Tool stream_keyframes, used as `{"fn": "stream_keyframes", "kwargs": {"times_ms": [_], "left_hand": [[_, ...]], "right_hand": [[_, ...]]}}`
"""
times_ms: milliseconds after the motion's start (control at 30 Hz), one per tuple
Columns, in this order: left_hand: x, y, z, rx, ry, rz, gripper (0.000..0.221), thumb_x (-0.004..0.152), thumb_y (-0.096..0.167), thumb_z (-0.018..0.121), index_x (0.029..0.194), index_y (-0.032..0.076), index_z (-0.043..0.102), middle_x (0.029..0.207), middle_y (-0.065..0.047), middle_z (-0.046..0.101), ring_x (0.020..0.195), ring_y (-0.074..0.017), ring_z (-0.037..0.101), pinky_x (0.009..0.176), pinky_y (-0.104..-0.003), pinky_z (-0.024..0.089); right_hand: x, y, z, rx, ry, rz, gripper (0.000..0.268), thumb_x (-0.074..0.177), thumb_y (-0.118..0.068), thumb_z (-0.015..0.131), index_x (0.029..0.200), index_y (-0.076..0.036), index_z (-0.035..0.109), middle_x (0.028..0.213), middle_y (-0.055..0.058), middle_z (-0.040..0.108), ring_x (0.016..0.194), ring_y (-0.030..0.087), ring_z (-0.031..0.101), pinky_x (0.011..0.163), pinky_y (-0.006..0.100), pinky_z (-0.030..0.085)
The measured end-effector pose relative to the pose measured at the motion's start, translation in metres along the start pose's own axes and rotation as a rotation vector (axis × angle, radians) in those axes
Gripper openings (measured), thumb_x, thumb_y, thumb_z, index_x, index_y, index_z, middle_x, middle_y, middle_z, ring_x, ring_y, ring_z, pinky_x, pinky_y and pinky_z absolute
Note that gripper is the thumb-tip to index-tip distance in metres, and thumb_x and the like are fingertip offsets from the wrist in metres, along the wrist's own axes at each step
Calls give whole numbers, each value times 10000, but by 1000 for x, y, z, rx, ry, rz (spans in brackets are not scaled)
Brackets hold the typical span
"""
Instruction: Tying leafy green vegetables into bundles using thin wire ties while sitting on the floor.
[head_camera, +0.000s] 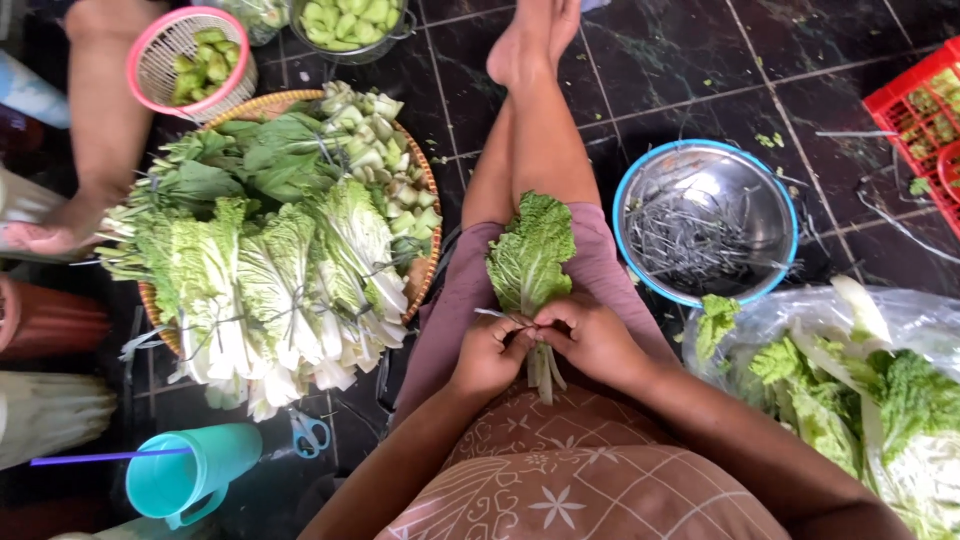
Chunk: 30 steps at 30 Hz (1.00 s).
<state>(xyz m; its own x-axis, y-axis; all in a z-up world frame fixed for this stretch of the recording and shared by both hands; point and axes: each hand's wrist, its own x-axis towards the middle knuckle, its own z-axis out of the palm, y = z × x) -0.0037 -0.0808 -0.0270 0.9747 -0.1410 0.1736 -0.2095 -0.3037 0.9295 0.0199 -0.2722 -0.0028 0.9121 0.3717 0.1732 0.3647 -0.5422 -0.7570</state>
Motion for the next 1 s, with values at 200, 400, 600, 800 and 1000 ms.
{"fn": "stream_keyframes", "kwargs": {"times_ms": [200,400,600,800,1000], "left_hand": [[1,4,0,-6,111,-51,87,875,102,796,832,54,738,775,-108,743,824,-306,730,814,-391,571],[6,10,-5,-175,102,-270,58,911,29,678,889,-23,690,732,-157,738,711,-210,704,706,-351,574],[7,8,-4,-85,73,-305,93,919,15,635,964,-37,697,706,-188,729,657,-228,722,598,-351,575],[-10,14,2,212,25,-107,712,720,115,790,1386,125,538,915,-49,728,940,-303,713,838,-428,606],[-10,20,-6,388,64,215,679,811,-31,709,1444,29,468,863,-30,745,850,-224,689,762,-348,631]], "right_hand": [[-7,7,9,-119,65,-124,136,808,-191,800,892,-143,704,755,63,701,767,312,719,697,416,577],[-4,-11,9,-300,122,-291,41,878,-227,725,867,-188,734,768,32,678,768,265,704,689,371,579],[-6,-15,6,-394,102,-412,87,924,-191,667,856,-149,702,766,57,635,760,285,678,689,371,571],[-10,5,14,-416,89,-302,113,905,-229,654,843,-145,699,742,55,617,754,293,679,682,382,567],[-11,9,13,-300,-27,-105,69,797,-197,701,843,-147,687,708,85,632,744,334,696,691,434,564]]}}
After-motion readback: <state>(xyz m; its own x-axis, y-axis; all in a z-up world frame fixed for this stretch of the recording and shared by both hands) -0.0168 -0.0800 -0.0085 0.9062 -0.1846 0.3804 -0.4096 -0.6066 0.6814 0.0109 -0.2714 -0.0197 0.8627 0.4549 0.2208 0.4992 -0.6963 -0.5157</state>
